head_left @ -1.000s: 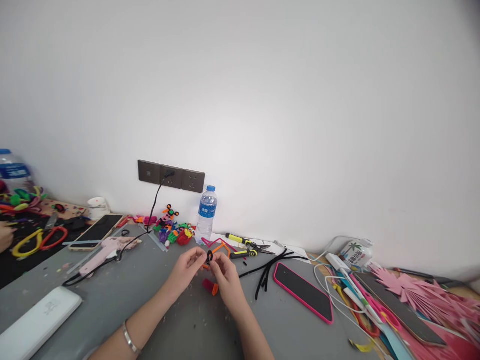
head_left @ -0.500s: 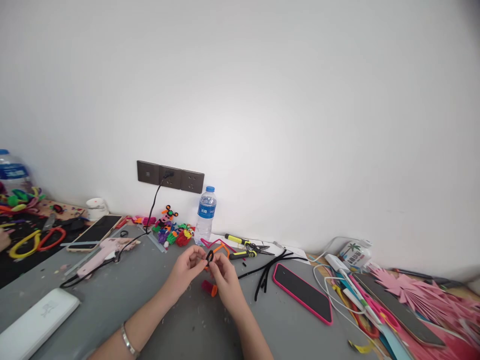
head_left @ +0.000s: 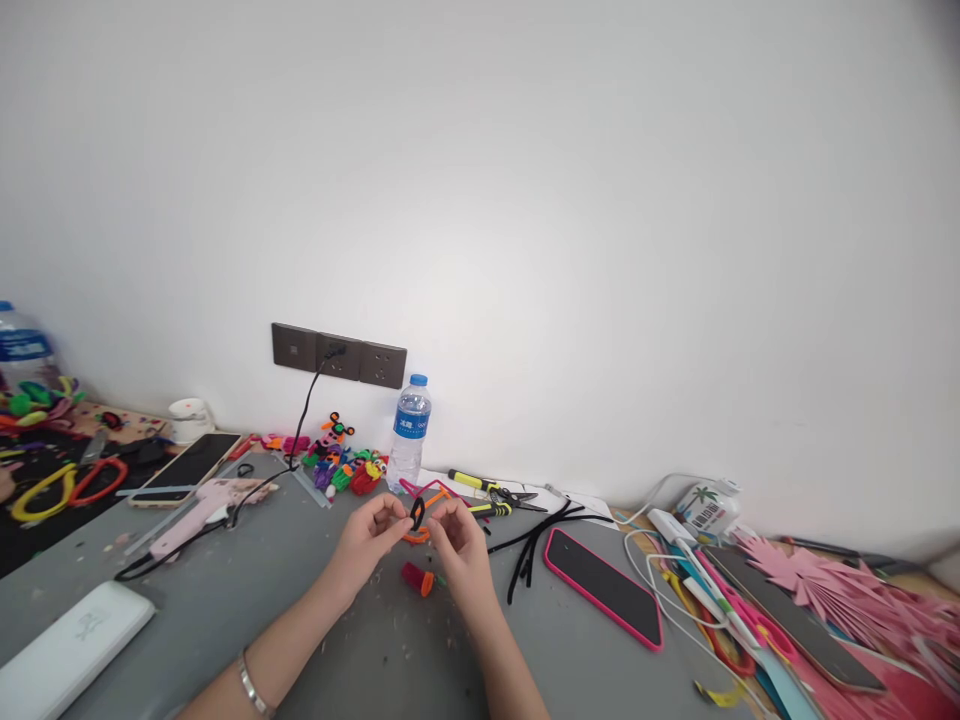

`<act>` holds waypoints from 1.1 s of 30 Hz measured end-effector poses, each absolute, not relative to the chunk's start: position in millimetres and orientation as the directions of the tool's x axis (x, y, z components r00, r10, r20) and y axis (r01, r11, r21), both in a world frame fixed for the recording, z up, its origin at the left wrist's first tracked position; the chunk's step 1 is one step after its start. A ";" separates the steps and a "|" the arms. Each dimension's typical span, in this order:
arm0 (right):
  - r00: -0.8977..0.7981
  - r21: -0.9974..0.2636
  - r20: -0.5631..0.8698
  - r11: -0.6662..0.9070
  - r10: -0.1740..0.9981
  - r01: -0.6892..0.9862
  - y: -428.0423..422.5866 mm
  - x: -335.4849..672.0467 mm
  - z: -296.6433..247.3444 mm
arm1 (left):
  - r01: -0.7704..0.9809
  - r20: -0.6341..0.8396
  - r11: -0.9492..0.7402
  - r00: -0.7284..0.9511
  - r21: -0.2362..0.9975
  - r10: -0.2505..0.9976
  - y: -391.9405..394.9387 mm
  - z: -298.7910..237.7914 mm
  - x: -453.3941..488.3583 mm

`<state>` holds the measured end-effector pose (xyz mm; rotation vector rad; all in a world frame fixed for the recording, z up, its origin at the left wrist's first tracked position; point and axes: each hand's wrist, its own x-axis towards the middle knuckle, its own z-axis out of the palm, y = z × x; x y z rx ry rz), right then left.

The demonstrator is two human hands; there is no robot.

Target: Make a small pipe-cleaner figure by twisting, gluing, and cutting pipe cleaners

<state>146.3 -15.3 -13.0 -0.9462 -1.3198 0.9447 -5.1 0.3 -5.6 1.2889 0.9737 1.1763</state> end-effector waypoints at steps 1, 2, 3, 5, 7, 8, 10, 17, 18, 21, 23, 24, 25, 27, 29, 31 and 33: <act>0.030 -0.930 0.367 0.367 0.930 0.005 -15.9 146.9 -11.9 | -0.075 0.094 -0.082 0.168 0.994 0.981 0.1 -4.8 -5.1; 0.021 -0.918 0.397 0.396 0.918 0.037 -16.7 147.2 -10.6 | -0.063 0.090 -0.080 0.168 0.995 0.982 -0.1 -4.0 -5.1; 0.004 -0.902 0.427 0.425 0.904 0.082 -17.6 147.2 -9.4 | -0.054 0.085 -0.077 0.170 0.996 0.982 -0.3 -3.3 -5.1; -0.032 -0.864 0.472 0.469 0.881 0.182 -19.1 146.1 -7.7 | -0.042 0.083 -0.077 0.181 0.996 0.980 -0.5 -2.5 -5.6; -0.054 -0.841 0.485 0.482 0.873 0.248 -19.8 144.4 -8.1 | -0.029 0.090 -0.086 0.196 0.996 0.976 -0.2 -3.1 -6.3; -0.054 -0.838 0.479 0.475 0.876 0.267 -19.9 143.5 -9.1 | -0.023 0.093 -0.090 0.206 0.996 0.974 0.2 -3.7 -6.6; -0.035 -0.843 0.458 0.447 0.888 0.297 -19.8 142.2 -12.3 | -0.019 0.095 -0.094 0.226 0.995 0.969 1.0 -5.3 -6.9; -0.012 -0.836 0.447 0.423 0.894 0.350 -18.9 142.8 -19.2 | -0.065 0.073 -0.058 0.271 0.996 0.960 2.3 -6.7 -4.8; -0.022 -0.833 0.450 0.429 0.893 0.351 -18.9 143.1 -18.4 | -0.076 0.073 -0.055 0.273 0.996 0.959 2.4 -6.7 -4.6; -0.030 -0.827 0.460 0.441 0.887 0.348 -19.8 143.2 -14.6 | -0.078 0.079 -0.060 0.273 0.995 0.959 2.8 -6.6 -4.7; -0.031 -0.823 0.465 0.444 0.885 0.353 -20.7 142.8 -12.1 | -0.056 0.087 -0.075 0.273 0.996 0.958 3.1 -7.1 -5.2; -0.034 -0.821 0.464 0.445 0.885 0.358 -21.0 142.7 -11.4 | -0.042 0.091 -0.082 0.273 0.996 0.958 3.3 -7.6 -5.5; -0.038 -0.820 0.463 0.444 0.886 0.362 -21.3 142.6 -10.9 | -0.032 0.093 -0.088 0.273 0.996 0.957 3.6 -8.2 -5.8; -0.050 -0.818 0.457 0.441 0.888 0.370 -21.5 142.6 -10.9 | -0.022 0.096 -0.093 0.274 0.995 0.957 4.2 -9.5 -6.3; -0.061 -0.816 0.452 0.440 0.890 0.375 -21.3 142.9 -11.5 | -0.024 0.095 -0.092 0.274 0.995 0.957 4.7 -10.3 -6.6; -0.072 -0.816 0.451 0.444 0.890 0.370 -21.1 143.3 -12.1 | -0.026 0.094 -0.091 0.268 0.996 0.959 4.9 -10.0 -6.8; -0.086 -0.820 0.449 0.449 0.889 0.357 -21.0 143.5 -12.6 | -0.027 0.090 -0.086 0.262 0.996 0.961 4.7 -8.6 -7.0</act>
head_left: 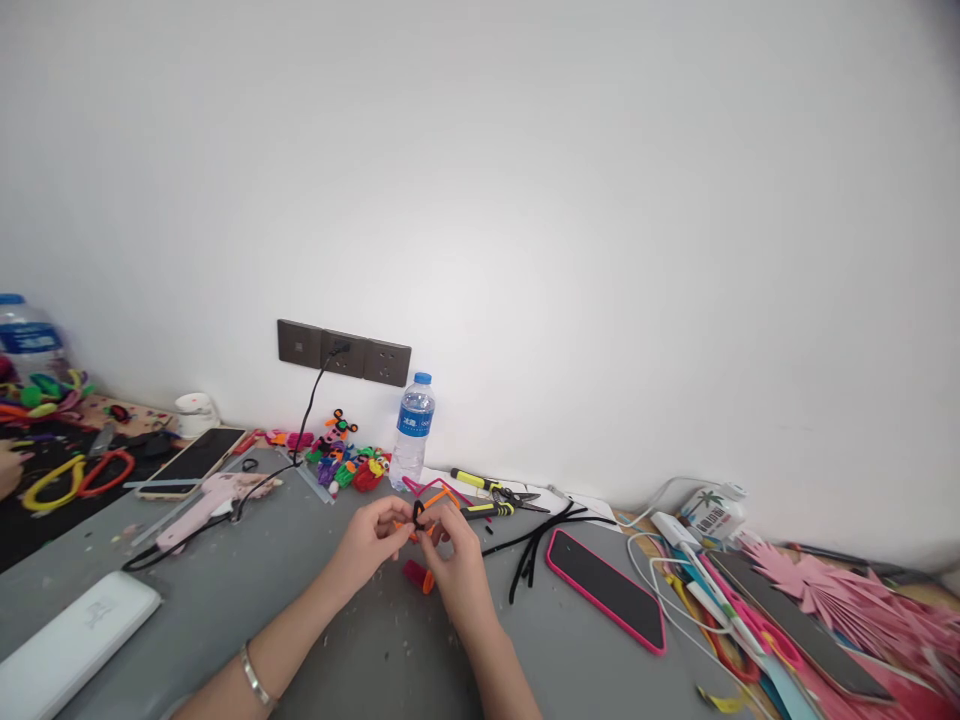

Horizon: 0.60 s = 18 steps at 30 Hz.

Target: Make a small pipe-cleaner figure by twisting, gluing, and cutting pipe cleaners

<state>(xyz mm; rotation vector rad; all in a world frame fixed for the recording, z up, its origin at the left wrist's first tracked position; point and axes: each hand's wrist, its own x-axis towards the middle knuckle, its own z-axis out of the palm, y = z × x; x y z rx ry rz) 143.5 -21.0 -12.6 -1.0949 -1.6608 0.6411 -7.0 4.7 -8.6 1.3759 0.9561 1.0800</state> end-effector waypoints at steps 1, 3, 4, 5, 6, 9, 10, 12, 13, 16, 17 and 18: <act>-0.091 -0.821 0.448 0.450 0.889 0.352 -21.0 143.6 -12.9 | -0.027 0.088 -0.084 0.260 0.996 0.962 4.5 -7.8 -7.0; -0.098 -0.820 0.447 0.451 0.889 0.352 -21.0 143.7 -13.6 | -0.022 0.090 -0.087 0.259 0.996 0.962 3.9 -6.6 -7.2; -0.098 -0.819 0.445 0.449 0.890 0.356 -21.0 143.8 -14.0 | -0.016 0.094 -0.093 0.258 0.996 0.962 3.5 -6.4 -7.2; -0.097 -0.819 0.441 0.445 0.892 0.361 -21.0 143.9 -14.3 | -0.006 0.101 -0.103 0.255 0.995 0.962 3.2 -6.5 -7.3; -0.096 -0.820 0.438 0.441 0.894 0.364 -21.1 144.0 -14.7 | 0.007 0.109 -0.115 0.252 0.993 0.962 2.9 -7.1 -7.5; -0.102 -0.819 0.435 0.440 0.895 0.368 -21.9 143.4 -15.0 | 0.034 0.135 -0.148 0.253 0.988 0.958 2.6 -9.9 -7.9; -0.111 -0.814 0.436 0.443 0.893 0.375 -22.4 142.9 -14.8 | 0.036 0.142 -0.156 0.255 0.987 0.957 2.7 -10.9 -8.0; -0.128 -0.801 0.435 0.449 0.891 0.396 -23.6 141.5 -13.9 | 0.038 0.151 -0.167 0.259 0.985 0.954 3.2 -12.3 -8.3; -0.137 -0.796 0.433 0.450 0.891 0.405 -24.2 140.9 -13.2 | 0.041 0.155 -0.171 0.259 0.984 0.953 3.6 -12.6 -8.5; -0.155 -0.798 0.427 0.452 0.891 0.399 -25.7 139.7 -10.2 | 0.045 0.171 -0.189 0.256 0.981 0.951 4.7 -11.9 -9.1; -0.160 -0.801 0.426 0.454 0.890 0.391 -25.9 139.6 -9.2 | 0.042 0.175 -0.192 0.253 0.981 0.952 5.1 -11.5 -9.2; -0.165 -0.804 0.425 0.455 0.890 0.382 -26.1 139.6 -8.3 | 0.039 0.176 -0.191 0.251 0.981 0.952 5.4 -11.4 -9.4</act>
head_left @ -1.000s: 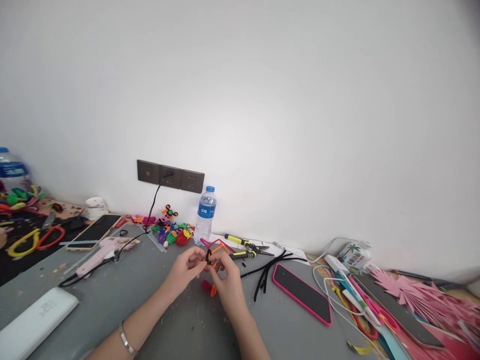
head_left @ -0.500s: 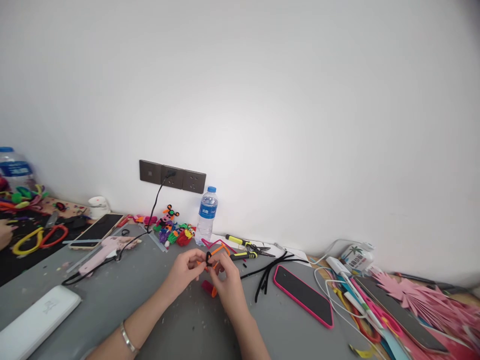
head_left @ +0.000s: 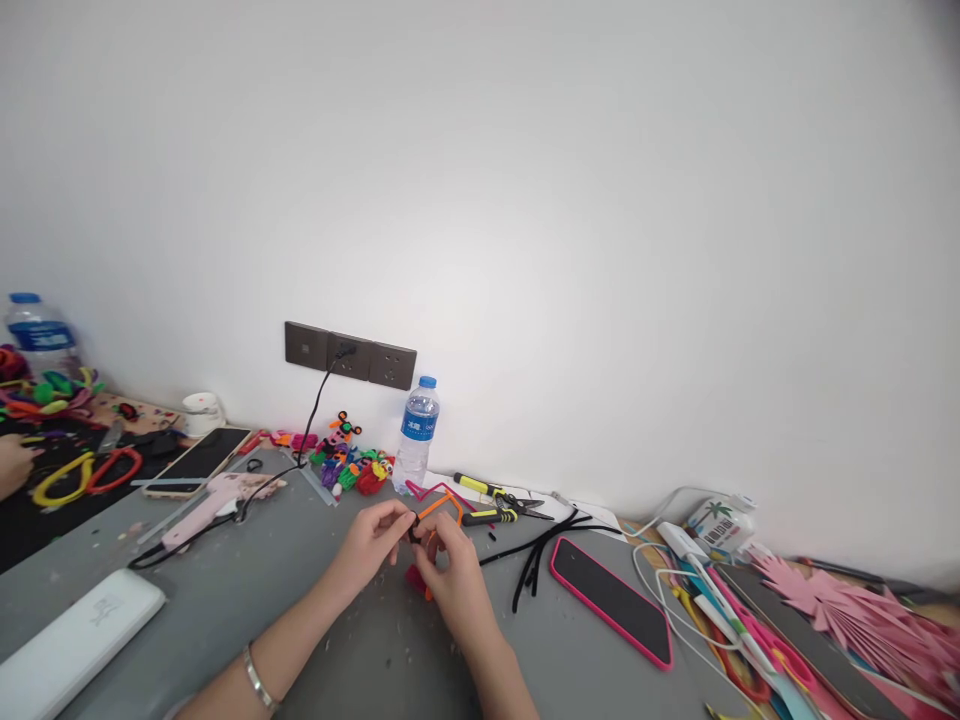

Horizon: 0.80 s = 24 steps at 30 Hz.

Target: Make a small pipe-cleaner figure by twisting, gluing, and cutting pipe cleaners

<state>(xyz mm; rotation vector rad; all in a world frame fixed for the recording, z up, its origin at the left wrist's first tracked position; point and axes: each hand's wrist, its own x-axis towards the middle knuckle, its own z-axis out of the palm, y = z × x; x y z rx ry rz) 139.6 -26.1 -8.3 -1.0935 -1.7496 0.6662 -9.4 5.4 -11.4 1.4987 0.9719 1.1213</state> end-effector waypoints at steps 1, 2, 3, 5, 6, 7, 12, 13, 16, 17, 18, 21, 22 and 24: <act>-0.170 -0.808 0.424 0.456 0.890 0.372 -26.1 139.7 -7.8 | 0.034 0.174 -0.188 0.250 0.982 0.953 5.7 -11.5 -9.5; -0.173 -0.813 0.422 0.456 0.890 0.362 -26.1 139.6 -7.7 | 0.031 0.168 -0.181 0.251 0.983 0.953 5.9 -11.8 -9.6; -0.176 -0.820 0.420 0.455 0.890 0.348 -25.9 139.6 -8.0 | 0.029 0.161 -0.174 0.253 0.984 0.954 6.1 -12.5 -9.6; -0.190 -0.838 0.408 0.449 0.893 0.310 -25.5 139.3 -9.6 | 0.029 0.150 -0.164 0.265 0.986 0.953 6.4 -14.1 -9.5; -0.199 -0.848 0.400 0.444 0.895 0.289 -25.3 139.1 -10.6 | 0.032 0.149 -0.164 0.273 0.986 0.950 6.4 -15.0 -9.4; -0.211 -0.858 0.389 0.436 0.897 0.271 -25.1 138.9 -11.4 | 0.036 0.150 -0.167 0.282 0.985 0.948 6.3 -15.7 -9.3; -0.235 -0.891 0.335 0.388 0.912 0.234 -25.6 140.1 -9.3 | 0.040 0.148 -0.167 0.292 0.985 0.945 5.8 -17.4 -9.2; -0.236 -0.897 0.322 0.375 0.917 0.235 -26.0 140.9 -8.1 | 0.039 0.145 -0.163 0.291 0.986 0.946 5.7 -17.3 -9.3; -0.224 -0.910 0.293 0.343 0.930 0.234 -26.6 144.0 -6.0 | 0.052 0.129 -0.149 0.279 0.988 0.952 4.9 -15.3 -9.3; -0.218 -0.913 0.291 0.338 0.932 0.230 -26.5 145.2 -5.8 | 0.054 0.124 -0.143 0.271 0.988 0.955 4.3 -14.0 -9.1; -0.214 -0.915 0.291 0.337 0.932 0.221 -26.2 146.4 -5.9 | 0.052 0.121 -0.139 0.263 0.989 0.957 3.6 -12.5 -8.8; -0.207 -0.925 0.296 0.334 0.932 0.182 -24.7 148.9 -6.2 | 0.027 0.126 -0.136 0.235 0.990 0.964 0.9 -7.2 -7.1; -0.199 -0.928 0.300 0.334 0.933 0.166 -24.3 149.4 -6.2 | 0.019 0.129 -0.137 0.229 0.990 0.965 0.0 -5.7 -6.5; -0.172 -0.934 0.307 0.331 0.936 0.134 -23.8 149.5 -6.0 | 0.007 0.133 -0.138 0.226 0.990 0.965 -1.5 -3.2 -5.3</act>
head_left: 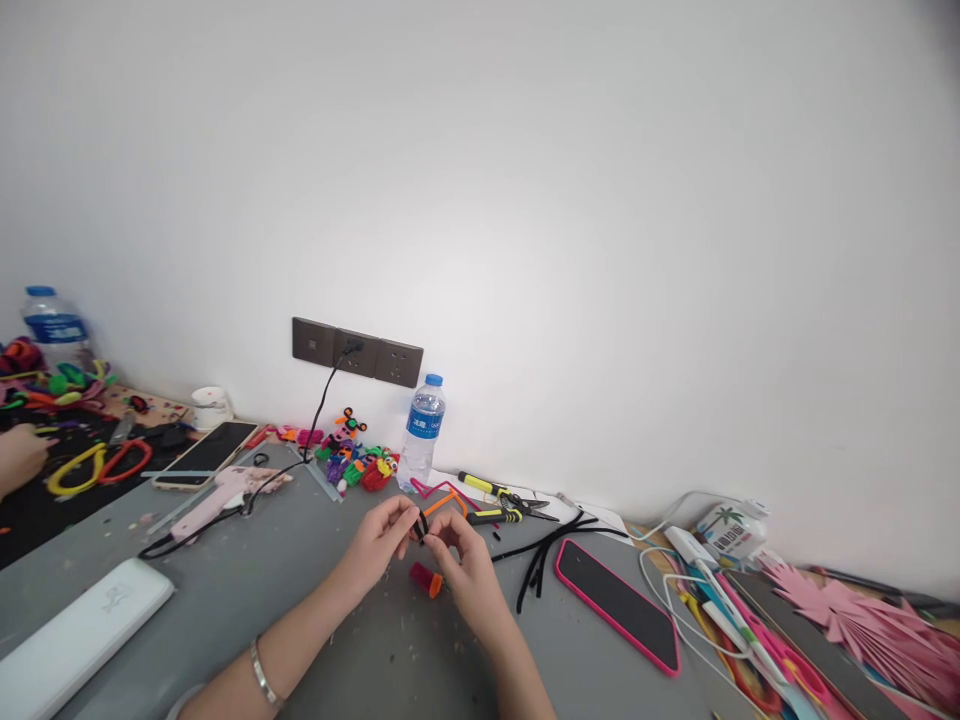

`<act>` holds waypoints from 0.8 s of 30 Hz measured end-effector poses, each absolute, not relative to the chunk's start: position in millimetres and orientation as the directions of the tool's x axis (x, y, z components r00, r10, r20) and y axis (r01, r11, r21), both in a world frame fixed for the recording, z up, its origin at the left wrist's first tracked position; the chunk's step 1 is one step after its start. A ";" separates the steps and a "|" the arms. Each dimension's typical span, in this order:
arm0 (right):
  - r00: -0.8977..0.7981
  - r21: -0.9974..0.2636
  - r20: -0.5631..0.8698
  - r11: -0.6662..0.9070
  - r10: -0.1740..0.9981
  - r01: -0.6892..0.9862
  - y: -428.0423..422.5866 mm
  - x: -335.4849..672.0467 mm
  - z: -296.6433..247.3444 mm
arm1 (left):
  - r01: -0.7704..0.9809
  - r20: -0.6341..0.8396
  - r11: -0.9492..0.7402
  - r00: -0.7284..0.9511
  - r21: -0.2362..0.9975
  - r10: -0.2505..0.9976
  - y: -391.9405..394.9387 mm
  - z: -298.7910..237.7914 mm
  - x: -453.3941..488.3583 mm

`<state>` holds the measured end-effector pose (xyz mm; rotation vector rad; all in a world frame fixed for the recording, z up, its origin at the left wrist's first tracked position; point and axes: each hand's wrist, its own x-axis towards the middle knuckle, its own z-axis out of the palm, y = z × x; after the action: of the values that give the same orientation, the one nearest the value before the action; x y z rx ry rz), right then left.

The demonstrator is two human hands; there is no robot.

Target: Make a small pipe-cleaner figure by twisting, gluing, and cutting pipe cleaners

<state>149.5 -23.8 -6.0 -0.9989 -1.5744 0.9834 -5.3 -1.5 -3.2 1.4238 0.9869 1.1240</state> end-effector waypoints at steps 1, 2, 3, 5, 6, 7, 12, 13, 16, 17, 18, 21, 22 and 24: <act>-0.154 -0.937 0.309 0.329 0.938 0.121 -23.6 149.3 -6.1 | -0.001 0.132 -0.135 0.228 0.991 0.965 -2.0 -2.3 -4.8; -0.137 -0.940 0.308 0.323 0.942 0.110 -23.4 148.9 -6.3 | -0.011 0.126 -0.126 0.234 0.992 0.964 -2.3 -1.7 -4.5; -0.121 -0.943 0.304 0.316 0.945 0.101 -23.2 148.5 -6.8 | -0.024 0.117 -0.114 0.237 0.993 0.964 -2.5 -1.3 -4.4; -0.098 -0.949 0.295 0.304 0.950 0.086 -22.4 147.7 -8.3 | -0.051 0.089 -0.079 0.248 0.996 0.965 -2.7 -1.1 -4.4; -0.091 -0.951 0.292 0.299 0.952 0.079 -21.8 147.5 -9.3 | -0.065 0.074 -0.059 0.256 0.996 0.964 -2.7 -1.1 -4.6; -0.085 -0.952 0.291 0.297 0.953 0.071 -21.1 147.5 -10.3 | -0.079 0.062 -0.042 0.266 0.996 0.962 -2.7 -1.2 -4.8; -0.059 -0.954 0.300 0.301 0.952 0.015 -17.5 149.3 -14.0 | -0.115 0.095 -0.059 0.335 0.992 0.938 -3.9 -0.8 -5.4; -0.070 -0.953 0.300 0.302 0.951 0.012 -16.9 149.6 -14.3 | -0.107 0.112 -0.080 0.341 0.991 0.934 -4.3 -0.4 -5.5; -0.104 -0.957 0.288 0.289 0.952 -0.005 -15.9 149.8 -14.8 | -0.084 0.156 -0.135 0.345 0.987 0.925 -5.1 1.2 -5.8; -0.108 -0.960 0.281 0.280 0.954 -0.025 -15.6 149.8 -14.9 | -0.081 0.164 -0.144 0.349 0.986 0.923 -5.1 1.4 -6.0; -0.109 -0.961 0.276 0.271 0.955 -0.051 -15.3 149.8 -15.0 | -0.076 0.164 -0.147 0.352 0.986 0.921 -5.0 1.3 -6.2; -0.103 -0.957 0.270 0.255 0.957 -0.141 -13.8 150.0 -16.1 | -0.037 0.143 -0.139 0.344 0.990 0.928 -4.2 -1.5 -6.3; -0.098 -0.952 0.272 0.254 0.957 -0.170 -13.2 150.0 -16.6 | -0.019 0.140 -0.142 0.335 0.990 0.932 -3.9 -3.0 -6.2; -0.086 -0.943 0.274 0.250 0.958 -0.221 -12.2 149.8 -17.5 | 0.012 0.151 -0.163 0.318 0.987 0.936 -3.3 -6.2 -5.8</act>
<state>149.8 -12.2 -17.5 -0.8034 -1.2499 1.1832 -5.8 -3.3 -6.2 1.4884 0.9132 1.0586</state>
